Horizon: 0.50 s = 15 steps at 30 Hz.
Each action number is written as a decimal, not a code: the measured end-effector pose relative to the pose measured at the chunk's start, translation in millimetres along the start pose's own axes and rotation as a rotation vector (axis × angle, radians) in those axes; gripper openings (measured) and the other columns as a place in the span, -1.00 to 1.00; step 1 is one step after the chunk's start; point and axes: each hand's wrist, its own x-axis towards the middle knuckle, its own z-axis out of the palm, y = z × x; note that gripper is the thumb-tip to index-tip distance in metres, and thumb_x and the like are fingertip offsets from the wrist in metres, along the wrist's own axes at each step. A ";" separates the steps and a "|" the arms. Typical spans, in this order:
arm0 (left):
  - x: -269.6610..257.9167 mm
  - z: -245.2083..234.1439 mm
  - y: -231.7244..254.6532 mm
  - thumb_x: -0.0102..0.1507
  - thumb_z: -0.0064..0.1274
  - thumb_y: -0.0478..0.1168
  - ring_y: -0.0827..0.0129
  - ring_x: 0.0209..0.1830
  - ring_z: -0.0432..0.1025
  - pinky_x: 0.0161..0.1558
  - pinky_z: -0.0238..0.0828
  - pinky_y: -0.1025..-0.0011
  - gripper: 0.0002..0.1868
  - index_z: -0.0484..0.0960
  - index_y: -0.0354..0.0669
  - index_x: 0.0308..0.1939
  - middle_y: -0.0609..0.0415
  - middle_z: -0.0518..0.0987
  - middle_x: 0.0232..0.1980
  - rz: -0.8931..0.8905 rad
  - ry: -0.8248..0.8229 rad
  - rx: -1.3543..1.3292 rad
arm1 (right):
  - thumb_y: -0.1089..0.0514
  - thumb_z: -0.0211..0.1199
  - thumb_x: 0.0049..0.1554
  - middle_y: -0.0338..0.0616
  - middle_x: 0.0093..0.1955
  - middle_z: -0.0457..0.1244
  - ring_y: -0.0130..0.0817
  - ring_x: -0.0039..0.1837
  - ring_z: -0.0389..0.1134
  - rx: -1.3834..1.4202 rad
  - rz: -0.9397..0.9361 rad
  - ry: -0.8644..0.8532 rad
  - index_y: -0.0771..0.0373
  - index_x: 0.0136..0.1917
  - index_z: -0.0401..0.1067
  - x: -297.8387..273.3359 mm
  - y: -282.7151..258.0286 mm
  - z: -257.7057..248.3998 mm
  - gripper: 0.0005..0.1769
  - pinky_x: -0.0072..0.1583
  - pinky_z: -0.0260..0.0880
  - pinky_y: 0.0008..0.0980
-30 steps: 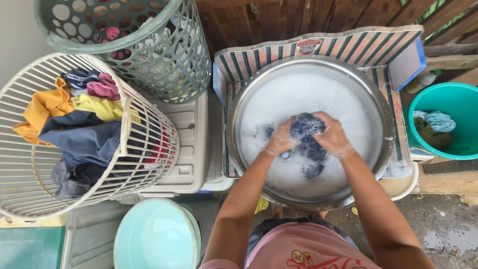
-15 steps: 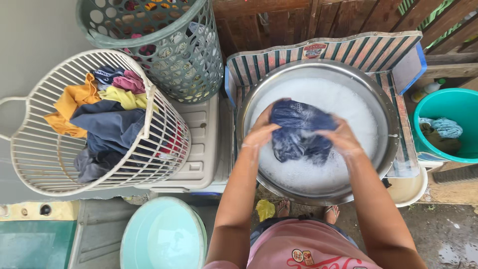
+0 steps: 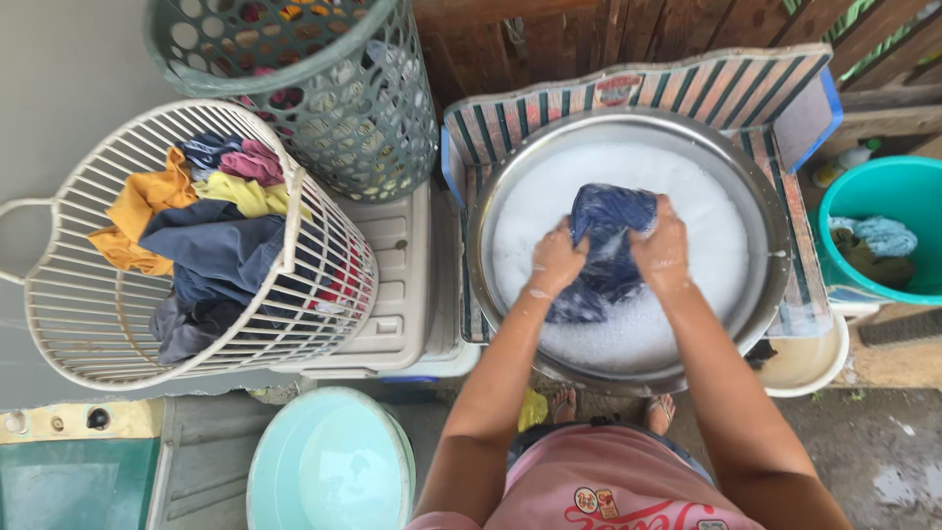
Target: The person washes clothes by hand in a basin of soapy water and takes additional garments from a laundry basket to scrub them in the soapy water.
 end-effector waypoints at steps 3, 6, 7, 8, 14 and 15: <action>-19.9 -29.1 15.9 0.14 0.02 -0.10 -0.12 0.05 0.56 0.07 0.50 0.06 -0.26 0.27 0.07 0.44 -0.20 0.59 0.19 0.011 0.065 -0.035 | 0.23 0.37 0.06 0.13 0.43 0.19 0.16 0.28 0.34 -0.189 0.181 -0.114 -0.09 0.63 -0.02 -8.0 10.8 -5.5 -0.01 0.27 0.37 -0.01; -24.5 -23.3 32.4 0.23 0.07 -0.06 -0.17 0.33 0.37 0.19 0.46 -0.04 -0.09 -0.03 0.23 0.61 -0.29 0.36 0.41 -0.059 -0.224 0.316 | 0.12 0.24 0.19 0.26 0.56 0.01 0.25 0.29 0.34 -0.484 0.208 -0.358 -0.27 0.67 -0.11 -21.1 25.1 16.1 -0.09 0.28 0.39 0.08; -27.0 -15.8 33.9 0.23 0.07 -0.06 -0.17 0.33 0.37 0.19 0.46 -0.04 -0.09 -0.03 0.23 0.61 -0.29 0.36 0.41 -0.063 -0.230 0.314 | 0.12 0.24 0.19 0.26 0.56 0.01 0.25 0.29 0.34 -0.486 0.212 -0.364 -0.27 0.67 -0.11 -24.1 34.0 27.6 -0.09 0.28 0.39 0.08; -30.9 -6.9 33.0 0.22 0.13 0.01 -0.29 0.42 0.16 0.26 0.28 -0.18 0.00 -0.16 0.27 0.62 -0.28 0.17 0.51 -0.080 -0.334 0.355 | 0.01 0.19 0.21 0.18 0.57 0.00 0.25 0.36 0.22 -0.583 0.171 -0.418 -0.27 0.64 -0.08 -26.7 43.7 41.3 -0.18 0.32 0.26 0.17; -36.3 75.3 -15.1 0.30 -0.08 0.32 -0.27 0.57 -0.13 0.36 -0.02 -0.34 -0.02 -0.38 0.31 0.57 -0.06 -0.12 0.67 -0.053 -0.522 0.618 | -0.07 0.13 0.26 0.12 0.55 0.03 0.13 0.39 0.16 -0.720 0.236 -0.579 -0.16 0.61 -0.03 -29.9 131.1 92.7 -0.28 0.33 0.19 0.13; -35.2 92.2 -30.5 0.36 -0.19 0.34 -0.17 0.59 -0.09 0.43 -0.10 -0.33 -0.09 -0.37 0.31 0.60 -0.04 -0.02 0.65 -0.028 -0.489 0.642 | -0.06 0.12 0.27 0.13 0.54 0.04 0.10 0.38 0.17 -0.726 0.284 -0.623 -0.14 0.61 -0.03 -30.5 145.7 102.1 -0.29 0.32 0.21 0.10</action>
